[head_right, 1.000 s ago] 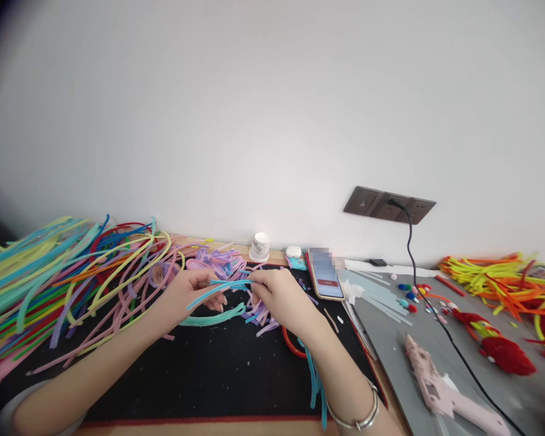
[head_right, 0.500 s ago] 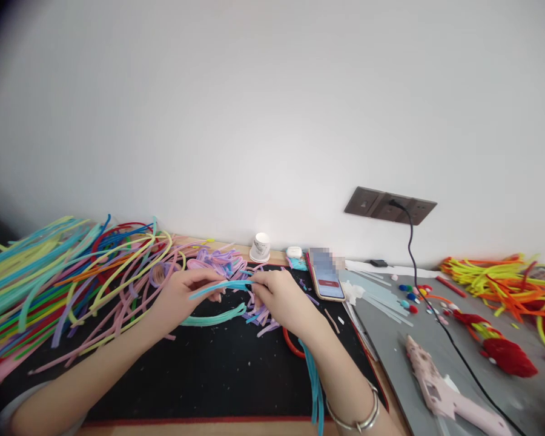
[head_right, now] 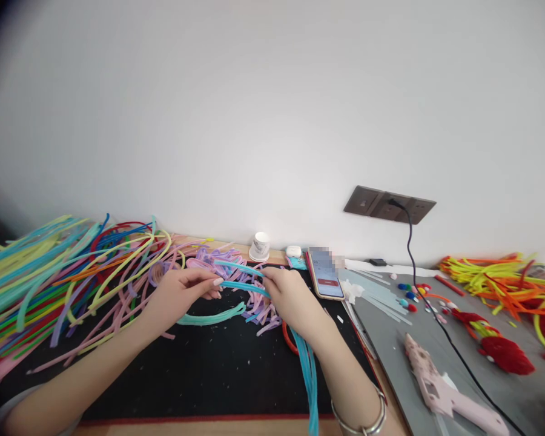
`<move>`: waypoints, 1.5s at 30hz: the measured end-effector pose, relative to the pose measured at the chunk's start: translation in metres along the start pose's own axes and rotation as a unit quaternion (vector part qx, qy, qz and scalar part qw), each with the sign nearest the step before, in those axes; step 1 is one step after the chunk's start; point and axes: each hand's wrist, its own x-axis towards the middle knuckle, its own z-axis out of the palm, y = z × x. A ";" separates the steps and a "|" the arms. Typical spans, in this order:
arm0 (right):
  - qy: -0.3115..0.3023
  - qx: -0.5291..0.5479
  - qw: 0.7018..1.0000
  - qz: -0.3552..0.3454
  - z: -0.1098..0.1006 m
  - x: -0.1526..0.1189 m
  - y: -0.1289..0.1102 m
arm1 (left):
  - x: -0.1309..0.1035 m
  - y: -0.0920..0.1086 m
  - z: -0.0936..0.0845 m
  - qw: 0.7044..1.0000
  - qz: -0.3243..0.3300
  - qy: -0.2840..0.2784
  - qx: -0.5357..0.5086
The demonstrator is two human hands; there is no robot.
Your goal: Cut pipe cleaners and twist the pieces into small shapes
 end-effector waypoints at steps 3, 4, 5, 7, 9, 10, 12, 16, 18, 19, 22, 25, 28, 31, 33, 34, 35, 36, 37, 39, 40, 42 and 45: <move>-0.001 0.014 1.000 0.028 -0.007 -0.001 0.008 | 0.001 -0.003 -0.003 1.000 -0.004 0.006 0.002; 0.003 0.010 0.999 0.035 -0.009 -0.001 0.012 | 0.001 -0.004 -0.004 1.000 -0.005 0.007 0.004; 0.016 0.003 0.999 0.040 -0.012 -0.002 0.015 | 0.001 -0.004 -0.005 1.000 -0.007 0.007 0.007; 0.056 -0.014 0.997 0.046 -0.018 -0.002 0.019 | 0.001 -0.005 -0.005 1.000 -0.012 0.003 0.010; 0.083 -0.006 0.995 0.053 -0.021 -0.002 0.020 | 0.001 -0.006 -0.004 1.000 -0.021 -0.004 0.008; 0.079 0.009 0.995 0.054 -0.020 -0.002 0.018 | 0.001 -0.006 -0.003 1.000 -0.025 -0.007 0.003; 0.050 0.043 0.997 0.043 -0.016 -0.002 0.012 | 0.001 -0.007 0.000 1.000 -0.026 -0.011 -0.009; 0.021 0.034 0.999 0.001 0.003 -0.003 0.000 | 0.001 -0.007 0.004 0.999 -0.031 -0.020 -0.024; 0.044 -0.007 0.999 -0.022 0.012 -0.002 -0.002 | 0.001 -0.005 0.005 0.999 -0.033 -0.021 -0.023; 0.059 -0.024 0.998 -0.027 0.016 -0.001 -0.001 | 0.000 -0.005 0.005 0.999 -0.032 -0.021 -0.020; 0.081 -0.029 0.996 -0.020 0.024 0.002 0.003 | -0.001 -0.003 0.004 0.999 -0.030 -0.016 -0.016; 0.073 -0.012 0.997 -0.002 0.028 0.003 0.007 | -0.001 -0.003 0.003 0.999 -0.033 -0.010 -0.022; 0.073 -0.013 0.997 0.006 0.028 0.002 0.007 | -0.002 -0.002 0.003 0.999 -0.040 -0.005 -0.031; 0.077 -0.013 0.997 0.011 0.027 0.000 0.006 | -0.002 -0.001 0.003 0.998 -0.043 -0.002 -0.035; 0.077 -0.020 0.997 0.015 0.026 -0.001 0.005 | -0.001 -0.001 0.004 0.999 -0.043 0.001 -0.033; 0.076 -0.028 0.997 0.017 0.026 -0.002 0.005 | -0.001 -0.001 0.004 0.999 -0.043 0.003 -0.034; 0.074 -0.039 0.996 0.019 0.026 -0.002 0.004 | -0.001 -0.001 0.004 0.998 -0.042 0.004 -0.035; 0.072 -0.050 0.996 0.021 0.026 -0.003 0.003 | -0.001 -0.001 0.004 0.998 -0.041 0.005 -0.036; 0.071 -0.062 0.995 0.022 0.026 -0.003 0.002 | -0.001 -0.001 0.004 0.998 -0.041 0.005 -0.038; 0.068 -0.083 0.994 0.021 0.026 -0.004 -0.001 | 0.000 -0.002 0.004 0.998 -0.039 0.005 -0.041; 0.065 -0.092 0.993 0.019 0.026 -0.004 -0.003 | 0.000 -0.002 0.004 0.998 -0.038 0.005 -0.043; 0.061 -0.106 0.992 0.014 0.025 -0.003 -0.005 | 0.001 -0.003 0.004 0.998 -0.037 0.003 -0.046; 0.052 -0.121 0.991 0.014 0.024 -0.003 -0.006 | 0.001 -0.004 0.004 0.998 -0.036 0.005 -0.051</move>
